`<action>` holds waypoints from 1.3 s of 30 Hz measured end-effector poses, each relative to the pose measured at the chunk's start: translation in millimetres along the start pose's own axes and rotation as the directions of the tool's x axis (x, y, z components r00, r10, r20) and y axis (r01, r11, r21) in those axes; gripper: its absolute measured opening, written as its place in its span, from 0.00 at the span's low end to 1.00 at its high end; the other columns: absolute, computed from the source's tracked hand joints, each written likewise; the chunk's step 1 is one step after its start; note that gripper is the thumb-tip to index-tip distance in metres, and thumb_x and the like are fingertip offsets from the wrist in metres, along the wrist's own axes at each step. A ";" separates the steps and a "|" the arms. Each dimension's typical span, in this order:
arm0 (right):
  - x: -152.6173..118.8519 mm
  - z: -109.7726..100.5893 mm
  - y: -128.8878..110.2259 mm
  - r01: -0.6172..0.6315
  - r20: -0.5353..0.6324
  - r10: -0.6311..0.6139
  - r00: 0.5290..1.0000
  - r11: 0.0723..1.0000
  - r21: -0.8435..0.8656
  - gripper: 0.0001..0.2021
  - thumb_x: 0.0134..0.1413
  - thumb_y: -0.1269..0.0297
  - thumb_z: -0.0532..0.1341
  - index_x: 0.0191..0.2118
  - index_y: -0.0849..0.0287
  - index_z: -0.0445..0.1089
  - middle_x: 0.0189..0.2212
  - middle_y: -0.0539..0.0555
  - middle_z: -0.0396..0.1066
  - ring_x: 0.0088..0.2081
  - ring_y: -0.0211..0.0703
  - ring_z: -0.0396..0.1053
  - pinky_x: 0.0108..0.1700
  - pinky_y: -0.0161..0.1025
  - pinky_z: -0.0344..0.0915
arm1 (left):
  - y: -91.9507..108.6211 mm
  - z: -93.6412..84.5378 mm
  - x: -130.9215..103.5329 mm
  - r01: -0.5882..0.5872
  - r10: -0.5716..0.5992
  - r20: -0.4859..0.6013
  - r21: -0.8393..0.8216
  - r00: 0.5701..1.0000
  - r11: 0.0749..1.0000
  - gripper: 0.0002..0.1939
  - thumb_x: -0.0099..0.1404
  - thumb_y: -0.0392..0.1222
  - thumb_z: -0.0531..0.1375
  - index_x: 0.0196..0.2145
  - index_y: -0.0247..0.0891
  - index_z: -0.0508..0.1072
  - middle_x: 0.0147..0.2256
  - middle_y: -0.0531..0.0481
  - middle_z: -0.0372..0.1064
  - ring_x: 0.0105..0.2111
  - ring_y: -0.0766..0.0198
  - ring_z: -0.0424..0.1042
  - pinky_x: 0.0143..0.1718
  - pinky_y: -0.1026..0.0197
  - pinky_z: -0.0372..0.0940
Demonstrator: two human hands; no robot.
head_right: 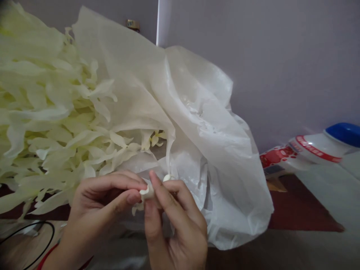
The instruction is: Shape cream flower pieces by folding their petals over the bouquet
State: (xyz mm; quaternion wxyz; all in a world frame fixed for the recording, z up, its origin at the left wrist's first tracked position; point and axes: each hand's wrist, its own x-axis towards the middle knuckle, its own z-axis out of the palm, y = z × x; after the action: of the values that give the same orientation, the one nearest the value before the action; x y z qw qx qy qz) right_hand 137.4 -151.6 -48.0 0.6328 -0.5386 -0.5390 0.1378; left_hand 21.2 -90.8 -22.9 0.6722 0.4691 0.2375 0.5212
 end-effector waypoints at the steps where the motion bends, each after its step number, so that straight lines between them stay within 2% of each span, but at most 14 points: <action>1: 0.0 -0.8 0.5 -0.003 0.005 0.003 1.000 1.000 0.018 0.22 0.63 0.71 0.64 0.57 0.40 0.76 0.35 0.47 0.75 0.36 0.37 0.74 0.35 0.31 0.74 | -0.9 -0.8 0.1 0.014 -0.014 0.012 -0.029 1.000 0.999 0.10 0.59 0.27 0.70 0.31 0.43 0.86 0.30 0.55 0.83 0.33 0.73 0.80 0.37 0.80 0.73; 8: 2.3 -7.6 -2.3 -0.100 0.169 0.083 0.982 0.991 0.094 0.18 0.67 0.62 0.63 0.58 0.36 0.75 0.35 0.48 0.77 0.35 0.41 0.77 0.40 0.37 0.78 | -8.2 -2.3 -0.6 0.214 -0.199 0.079 -0.275 0.977 0.938 0.03 0.58 0.36 0.74 0.30 0.42 0.86 0.30 0.55 0.82 0.30 0.73 0.80 0.35 0.77 0.75; 10: 2.1 -4.3 -2.5 -0.168 0.134 0.149 0.980 0.976 0.139 0.14 0.67 0.60 0.63 0.53 0.37 0.79 0.34 0.49 0.78 0.30 0.39 0.76 0.32 0.35 0.77 | -8.7 -0.1 -1.9 0.250 -0.225 0.115 -0.308 0.968 0.918 0.04 0.59 0.35 0.74 0.31 0.43 0.86 0.30 0.54 0.82 0.27 0.72 0.79 0.32 0.75 0.76; 12: 1.3 0.8 -1.5 -0.254 0.090 0.239 0.967 0.939 0.234 0.11 0.68 0.57 0.62 0.48 0.39 0.82 0.32 0.50 0.78 0.23 0.36 0.71 0.22 0.31 0.71 | -8.6 2.5 -3.8 0.266 -0.240 0.121 -0.305 0.963 0.914 0.06 0.58 0.35 0.74 0.33 0.45 0.86 0.30 0.54 0.80 0.24 0.71 0.78 0.27 0.72 0.77; 14: 0.3 4.9 0.0 -0.340 0.094 0.328 0.940 0.877 0.339 0.12 0.68 0.55 0.61 0.44 0.44 0.84 0.31 0.52 0.79 0.19 0.34 0.68 0.16 0.29 0.66 | -8.5 4.2 -5.7 0.230 -0.220 0.066 -0.233 0.973 0.945 0.07 0.56 0.34 0.74 0.33 0.44 0.86 0.30 0.53 0.78 0.21 0.70 0.76 0.23 0.71 0.76; 16: -0.4 6.5 1.3 -0.402 0.129 0.384 0.914 0.829 0.389 0.12 0.67 0.54 0.62 0.43 0.46 0.84 0.33 0.54 0.81 0.18 0.34 0.68 0.15 0.29 0.66 | -8.7 4.6 -7.1 0.157 -0.159 -0.010 -0.113 0.987 0.981 0.06 0.55 0.33 0.74 0.31 0.41 0.86 0.30 0.51 0.75 0.20 0.69 0.75 0.19 0.71 0.74; 18: -0.5 6.1 1.9 -0.422 0.127 0.406 0.905 0.814 0.399 0.10 0.66 0.55 0.64 0.43 0.46 0.84 0.37 0.55 0.82 0.17 0.33 0.67 0.13 0.28 0.66 | -9.0 4.2 -7.7 0.101 -0.102 -0.035 -0.039 0.994 0.994 0.05 0.54 0.32 0.74 0.30 0.39 0.86 0.30 0.49 0.73 0.20 0.68 0.74 0.16 0.69 0.73; 21: 0.2 5.1 2.2 -0.395 0.106 0.388 0.916 0.822 0.410 0.10 0.66 0.56 0.64 0.42 0.46 0.84 0.34 0.53 0.81 0.14 0.31 0.63 0.12 0.28 0.66 | -9.1 3.8 -6.9 0.091 -0.091 -0.004 -0.066 0.996 0.994 0.03 0.57 0.33 0.73 0.31 0.39 0.86 0.31 0.49 0.73 0.19 0.69 0.74 0.17 0.70 0.73; 26: 1.9 5.5 2.3 -0.373 0.118 0.356 0.927 0.848 0.377 0.13 0.67 0.55 0.61 0.40 0.51 0.84 0.30 0.54 0.80 0.13 0.33 0.65 0.10 0.29 0.63 | -9.4 3.3 -5.6 0.130 -0.127 0.039 -0.093 0.991 0.987 0.04 0.61 0.33 0.70 0.32 0.40 0.87 0.30 0.50 0.75 0.18 0.68 0.75 0.17 0.70 0.72; 30: 2.6 3.8 0.8 -0.356 0.143 0.327 0.934 0.833 0.424 0.12 0.68 0.57 0.62 0.41 0.47 0.85 0.28 0.52 0.80 0.13 0.32 0.64 0.12 0.29 0.63 | -11.1 0.9 -5.5 0.179 -0.172 0.076 -0.105 0.982 0.978 0.04 0.62 0.36 0.70 0.31 0.42 0.86 0.31 0.50 0.75 0.19 0.68 0.75 0.18 0.69 0.72; 32: 2.1 2.7 0.5 -0.364 0.158 0.328 0.931 0.818 0.446 0.11 0.67 0.57 0.62 0.44 0.43 0.84 0.30 0.52 0.80 0.13 0.31 0.64 0.12 0.29 0.61 | -11.2 -0.4 -4.9 0.163 -0.159 0.063 -0.068 0.985 0.984 0.03 0.61 0.39 0.72 0.29 0.42 0.86 0.29 0.49 0.75 0.21 0.67 0.75 0.18 0.69 0.71; 35: 0.5 1.9 1.8 -0.382 0.179 0.338 0.924 0.811 0.444 0.11 0.68 0.57 0.62 0.47 0.43 0.83 0.34 0.53 0.81 0.13 0.32 0.65 0.10 0.29 0.60 | -9.6 -0.8 -3.5 0.105 -0.105 0.044 0.003 0.993 0.994 0.07 0.58 0.46 0.74 0.27 0.43 0.86 0.26 0.48 0.74 0.27 0.63 0.77 0.21 0.67 0.72; 37: -0.3 1.9 3.0 -0.363 0.169 0.322 0.932 0.826 0.430 0.12 0.69 0.56 0.61 0.47 0.45 0.83 0.33 0.54 0.81 0.17 0.36 0.70 0.13 0.30 0.64 | -8.1 0.5 -3.1 0.041 -0.043 0.033 0.061 0.999 0.997 0.08 0.59 0.47 0.73 0.27 0.41 0.85 0.27 0.47 0.76 0.28 0.61 0.78 0.22 0.66 0.72; 39: -0.4 2.3 3.4 -0.302 0.127 0.274 0.953 0.862 0.406 0.14 0.68 0.53 0.61 0.46 0.48 0.84 0.33 0.56 0.81 0.27 0.44 0.78 0.24 0.35 0.75 | -7.4 2.7 -3.9 -0.072 0.071 0.010 0.183 0.997 0.980 0.05 0.61 0.41 0.72 0.28 0.39 0.85 0.28 0.47 0.76 0.28 0.62 0.77 0.23 0.66 0.73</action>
State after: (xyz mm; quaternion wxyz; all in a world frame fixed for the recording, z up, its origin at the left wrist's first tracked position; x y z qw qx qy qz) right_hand 136.6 -149.4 -51.3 0.6882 -0.4589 -0.4305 0.3612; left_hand 25.6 -95.6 -28.9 0.6074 0.5382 0.2664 0.5201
